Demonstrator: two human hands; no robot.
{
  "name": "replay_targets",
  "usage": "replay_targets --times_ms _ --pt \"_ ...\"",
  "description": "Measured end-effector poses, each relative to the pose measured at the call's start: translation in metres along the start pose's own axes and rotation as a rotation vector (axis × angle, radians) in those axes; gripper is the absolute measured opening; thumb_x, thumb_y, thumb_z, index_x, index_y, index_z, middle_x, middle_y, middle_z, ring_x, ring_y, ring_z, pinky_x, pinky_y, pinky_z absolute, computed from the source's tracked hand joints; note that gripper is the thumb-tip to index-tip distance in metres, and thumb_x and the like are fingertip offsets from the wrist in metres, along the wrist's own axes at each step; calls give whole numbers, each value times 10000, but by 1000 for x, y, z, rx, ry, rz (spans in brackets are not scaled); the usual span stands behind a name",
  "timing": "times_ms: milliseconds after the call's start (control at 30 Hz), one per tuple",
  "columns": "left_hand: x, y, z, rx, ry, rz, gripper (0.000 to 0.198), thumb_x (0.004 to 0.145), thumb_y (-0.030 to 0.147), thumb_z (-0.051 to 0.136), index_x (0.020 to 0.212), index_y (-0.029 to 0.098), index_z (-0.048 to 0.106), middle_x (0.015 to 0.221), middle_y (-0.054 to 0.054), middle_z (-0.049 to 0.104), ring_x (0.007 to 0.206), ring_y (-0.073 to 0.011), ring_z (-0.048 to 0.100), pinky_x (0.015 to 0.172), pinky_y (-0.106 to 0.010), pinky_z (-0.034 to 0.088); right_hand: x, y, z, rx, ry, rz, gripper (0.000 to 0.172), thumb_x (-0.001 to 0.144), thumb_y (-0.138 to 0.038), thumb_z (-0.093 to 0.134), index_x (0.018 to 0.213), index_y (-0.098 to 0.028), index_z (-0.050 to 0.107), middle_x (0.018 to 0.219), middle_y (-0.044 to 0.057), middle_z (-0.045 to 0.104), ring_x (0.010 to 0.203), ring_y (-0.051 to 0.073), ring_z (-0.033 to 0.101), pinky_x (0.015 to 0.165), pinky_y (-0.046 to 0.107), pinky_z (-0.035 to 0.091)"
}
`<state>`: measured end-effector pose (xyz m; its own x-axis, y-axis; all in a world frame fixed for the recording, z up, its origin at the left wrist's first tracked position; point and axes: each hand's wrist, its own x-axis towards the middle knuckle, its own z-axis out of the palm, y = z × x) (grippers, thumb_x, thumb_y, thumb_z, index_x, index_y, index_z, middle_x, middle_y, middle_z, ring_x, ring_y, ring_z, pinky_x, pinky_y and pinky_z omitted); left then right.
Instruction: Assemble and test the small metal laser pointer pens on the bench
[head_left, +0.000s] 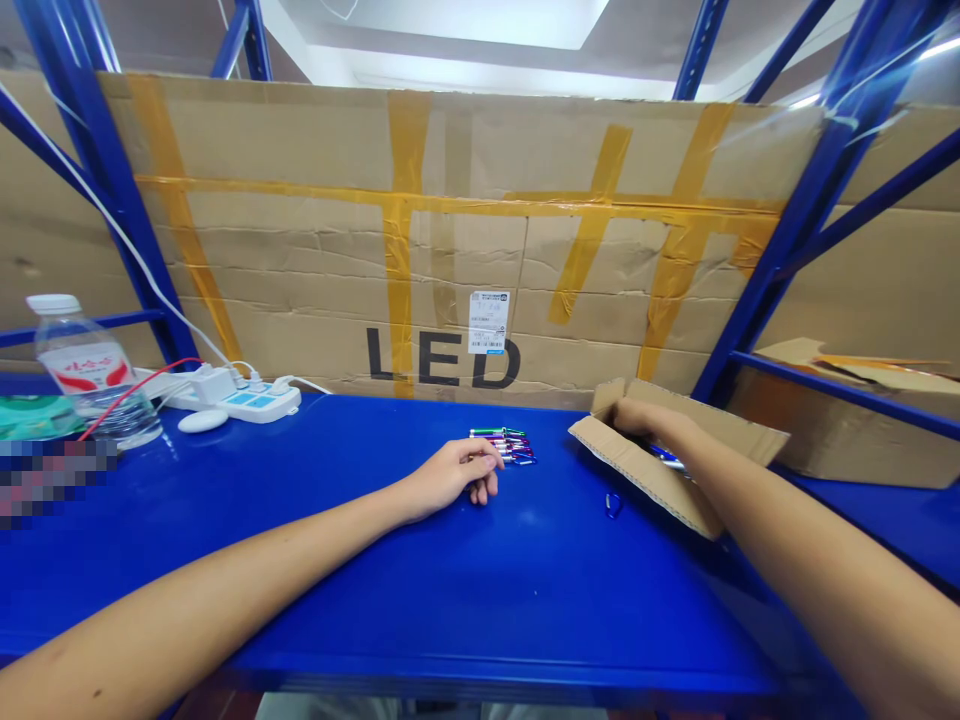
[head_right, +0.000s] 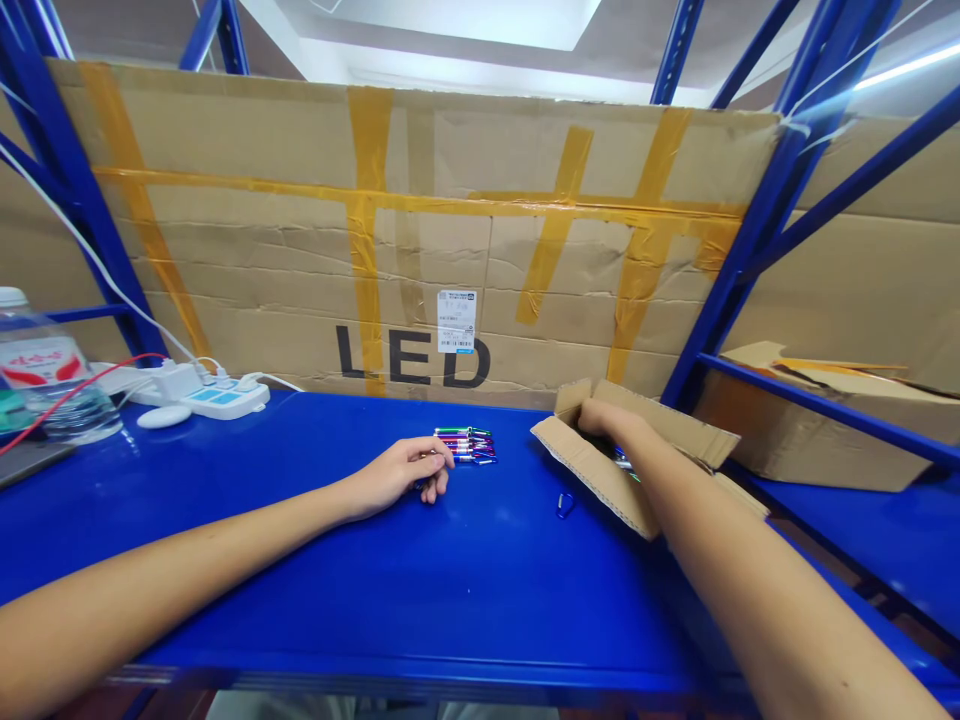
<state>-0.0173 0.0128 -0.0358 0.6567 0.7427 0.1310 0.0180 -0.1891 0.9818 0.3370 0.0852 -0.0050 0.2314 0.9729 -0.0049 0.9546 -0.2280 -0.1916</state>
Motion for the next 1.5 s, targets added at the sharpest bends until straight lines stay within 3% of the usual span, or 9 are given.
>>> replay_targets --times_ms 100,267,533,633,767,900,1000,1200,1500 --pt "0 -1 0 1 -1 -4 348 833 479 607 868 134 571 680 -40 637 550 -116 577 533 -237 437 6 -5 2 9 -142 97 135 690 -182 648 796 -117 702 852 168 705 748 264 653 629 337 492" --pt "2 -5 -1 -13 3 3 367 826 494 611 877 133 573 675 -38 632 543 -115 577 530 -240 441 5 -13 3 98 -167 117 159 714 -205 642 815 -98 702 859 163 706 751 273 661 613 348 498" --pt "2 -6 -1 -63 9 0 352 821 476 620 870 131 570 669 -37 633 531 -106 573 511 -224 436 -37 -42 -42 -144 242 249 360 770 -360 631 1029 -117 693 1059 259 654 978 357 638 737 394 489" --pt "3 -8 -1 -115 33 -4 328 818 448 629 881 132 566 670 -35 631 522 -104 570 489 -215 425 -79 -84 -38 -140 381 42 338 846 -373 515 893 -98 706 926 242 674 863 304 645 696 352 458" --pt "4 -9 -1 -198 80 -7 285 810 406 636 883 145 547 640 -22 624 500 -103 566 473 -207 414 -127 -136 -4 80 142 -505 239 840 -309 506 724 -158 650 697 82 665 614 158 538 555 266 346" --pt "2 -8 -1 -226 79 -9 259 809 380 631 881 151 534 633 -17 625 500 -102 564 489 -210 420 -142 -148 23 187 -185 -808 137 820 -228 520 776 -164 633 701 23 642 602 124 490 560 246 322" --pt "2 -7 -1 -194 78 -7 257 821 382 617 881 145 538 645 -22 628 495 -96 552 483 -208 410 -138 -140 31 145 -287 -821 82 800 -204 545 763 -156 600 693 21 610 592 119 475 546 242 312" --pt "3 -8 -2 -143 59 0 298 829 423 622 891 144 541 658 -25 630 506 -100 564 487 -208 409 -132 -132 28 50 -241 -743 88 759 -196 595 696 -172 538 664 17 576 560 122 458 516 251 295" --pt "3 -7 -1 -62 60 28 321 831 444 627 912 138 573 661 -23 626 521 -109 571 497 -221 425 -123 -131 38 242 -284 -885 156 773 -149 590 929 -167 581 854 41 629 715 152 538 631 254 397"
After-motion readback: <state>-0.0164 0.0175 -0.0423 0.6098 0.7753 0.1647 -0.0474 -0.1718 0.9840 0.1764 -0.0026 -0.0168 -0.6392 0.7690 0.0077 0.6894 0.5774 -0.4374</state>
